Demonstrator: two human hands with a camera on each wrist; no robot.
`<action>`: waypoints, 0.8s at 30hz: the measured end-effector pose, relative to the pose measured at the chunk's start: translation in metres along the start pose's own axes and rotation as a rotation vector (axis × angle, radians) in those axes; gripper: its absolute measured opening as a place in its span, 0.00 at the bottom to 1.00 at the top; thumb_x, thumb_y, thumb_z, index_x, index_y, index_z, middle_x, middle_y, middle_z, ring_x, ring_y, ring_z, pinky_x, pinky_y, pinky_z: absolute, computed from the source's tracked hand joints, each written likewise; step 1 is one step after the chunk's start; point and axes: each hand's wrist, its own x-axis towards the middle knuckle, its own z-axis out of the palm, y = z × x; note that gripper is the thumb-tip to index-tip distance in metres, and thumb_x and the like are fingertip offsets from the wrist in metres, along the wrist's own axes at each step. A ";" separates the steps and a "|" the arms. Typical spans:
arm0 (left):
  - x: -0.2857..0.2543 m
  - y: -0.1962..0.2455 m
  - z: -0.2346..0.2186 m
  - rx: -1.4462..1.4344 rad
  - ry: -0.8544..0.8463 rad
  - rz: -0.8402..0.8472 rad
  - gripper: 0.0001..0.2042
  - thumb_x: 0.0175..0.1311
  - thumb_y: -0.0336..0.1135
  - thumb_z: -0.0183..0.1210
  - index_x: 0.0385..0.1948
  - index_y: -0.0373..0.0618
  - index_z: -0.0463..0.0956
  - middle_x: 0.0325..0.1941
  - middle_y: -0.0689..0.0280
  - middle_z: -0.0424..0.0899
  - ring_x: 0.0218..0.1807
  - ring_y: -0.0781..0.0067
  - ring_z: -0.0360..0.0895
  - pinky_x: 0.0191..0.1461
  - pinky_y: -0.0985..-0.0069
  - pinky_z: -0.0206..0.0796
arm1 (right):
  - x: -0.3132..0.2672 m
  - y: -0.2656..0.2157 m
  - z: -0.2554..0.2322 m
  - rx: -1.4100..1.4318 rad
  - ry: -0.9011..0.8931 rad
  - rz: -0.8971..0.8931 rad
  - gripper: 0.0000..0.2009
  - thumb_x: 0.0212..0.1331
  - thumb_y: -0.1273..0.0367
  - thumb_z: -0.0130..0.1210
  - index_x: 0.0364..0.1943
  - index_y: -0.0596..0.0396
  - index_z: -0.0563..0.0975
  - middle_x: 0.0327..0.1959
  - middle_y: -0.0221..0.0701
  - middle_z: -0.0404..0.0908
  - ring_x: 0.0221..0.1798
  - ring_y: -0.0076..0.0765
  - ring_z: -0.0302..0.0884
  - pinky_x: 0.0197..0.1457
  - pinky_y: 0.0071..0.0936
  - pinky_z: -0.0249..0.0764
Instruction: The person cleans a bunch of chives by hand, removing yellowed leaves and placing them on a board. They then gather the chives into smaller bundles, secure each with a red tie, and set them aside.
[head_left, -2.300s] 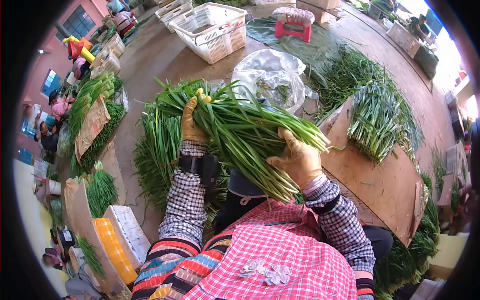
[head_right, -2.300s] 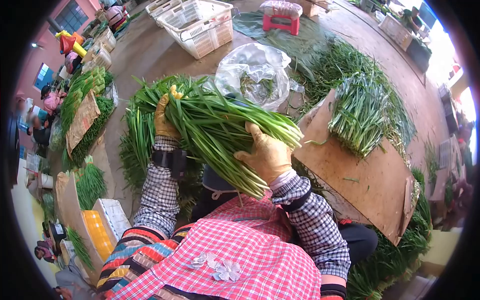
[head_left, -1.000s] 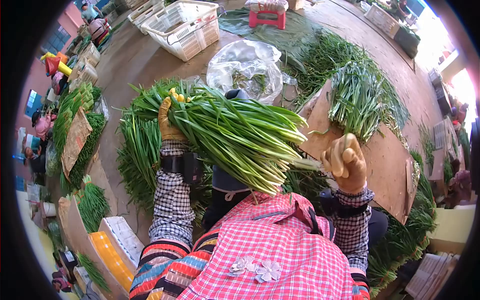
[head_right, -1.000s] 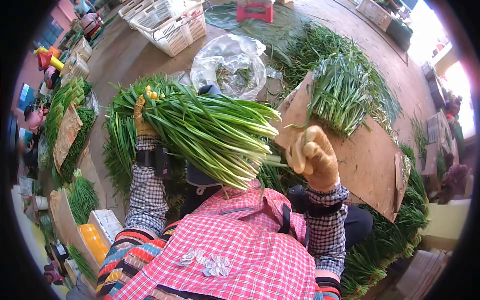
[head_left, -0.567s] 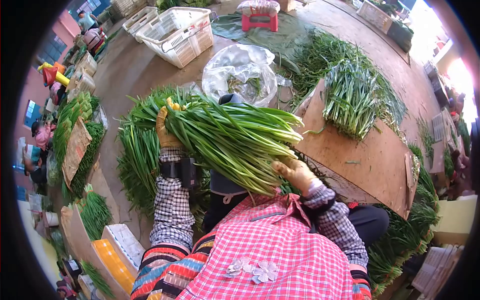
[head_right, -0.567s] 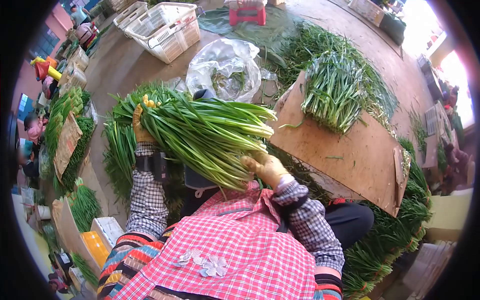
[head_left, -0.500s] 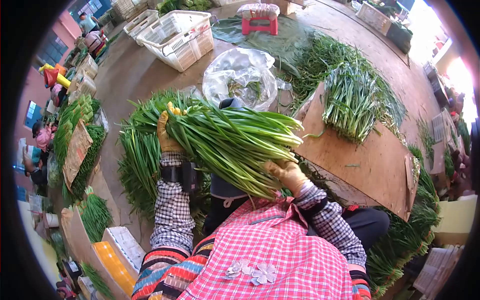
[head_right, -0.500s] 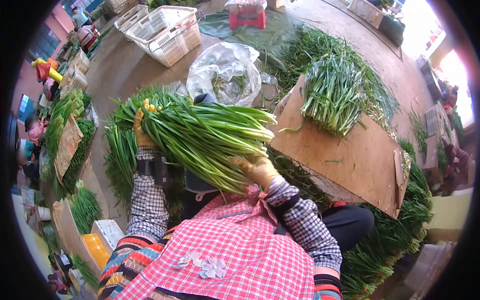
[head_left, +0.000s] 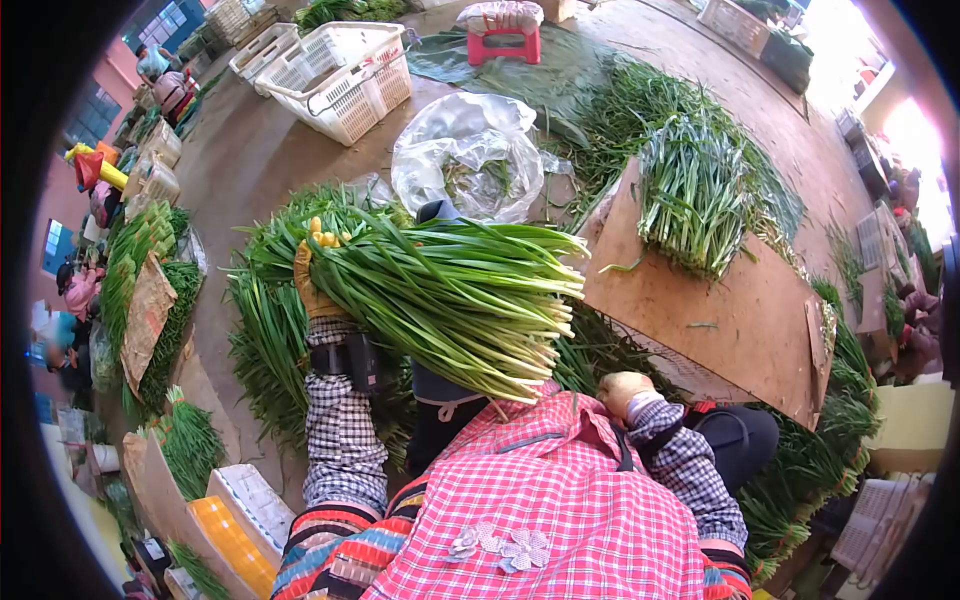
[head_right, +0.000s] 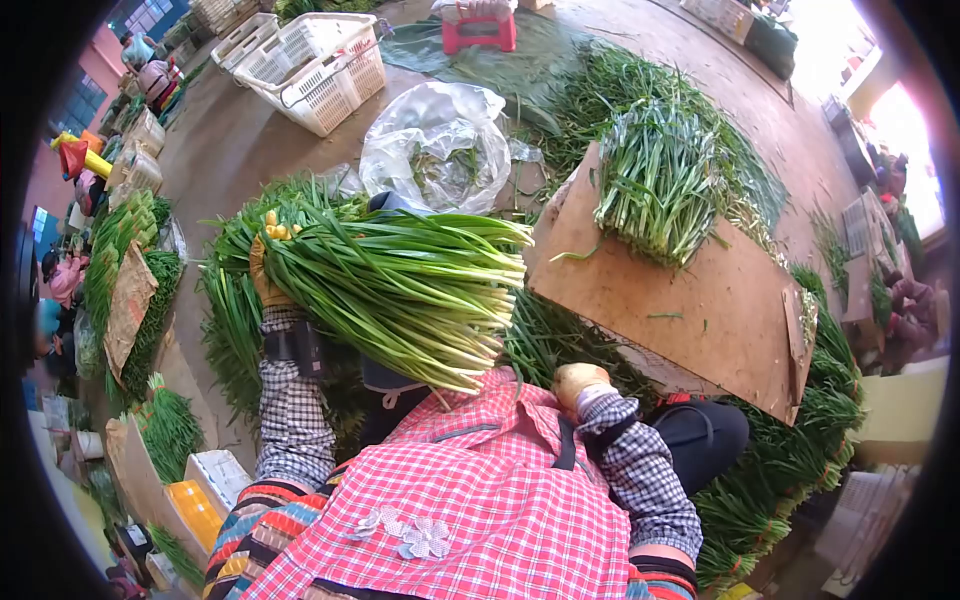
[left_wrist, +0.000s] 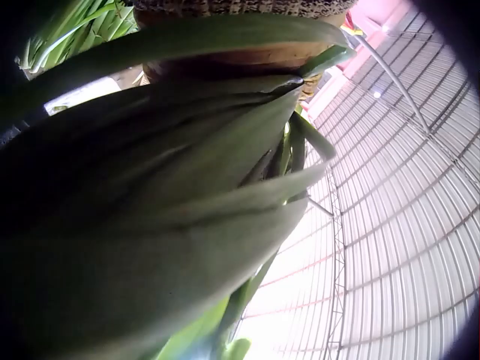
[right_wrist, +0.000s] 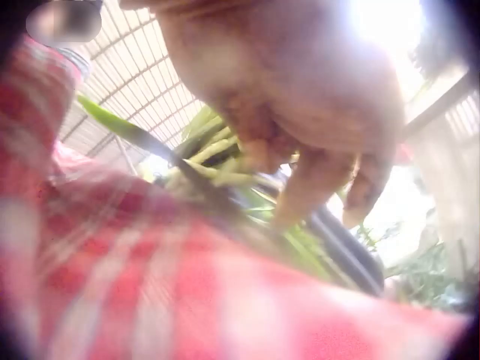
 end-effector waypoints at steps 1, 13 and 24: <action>0.000 0.000 0.000 -0.007 -0.005 -0.010 0.22 0.66 0.40 0.52 0.60 0.43 0.68 0.40 0.57 0.84 0.41 0.61 0.81 0.46 0.60 0.78 | -0.020 -0.002 -0.009 0.071 0.012 0.014 0.16 0.57 0.55 0.54 0.40 0.49 0.82 0.40 0.40 0.83 0.46 0.48 0.80 0.50 0.38 0.74; 0.004 0.001 -0.007 -0.210 -0.272 -0.152 0.24 0.67 0.39 0.53 0.64 0.46 0.65 0.41 0.63 0.85 0.43 0.66 0.81 0.56 0.59 0.73 | 0.009 -0.051 -0.112 0.688 0.523 -0.264 0.25 0.64 0.51 0.50 0.53 0.56 0.76 0.51 0.44 0.79 0.56 0.45 0.75 0.59 0.33 0.69; 0.005 0.010 0.003 -0.401 -0.433 -0.200 0.18 0.66 0.43 0.53 0.46 0.37 0.74 0.37 0.63 0.80 0.36 0.69 0.75 0.54 0.66 0.67 | 0.016 -0.045 -0.117 1.082 0.656 -0.351 0.18 0.62 0.62 0.59 0.49 0.61 0.78 0.48 0.35 0.82 0.50 0.28 0.78 0.57 0.27 0.71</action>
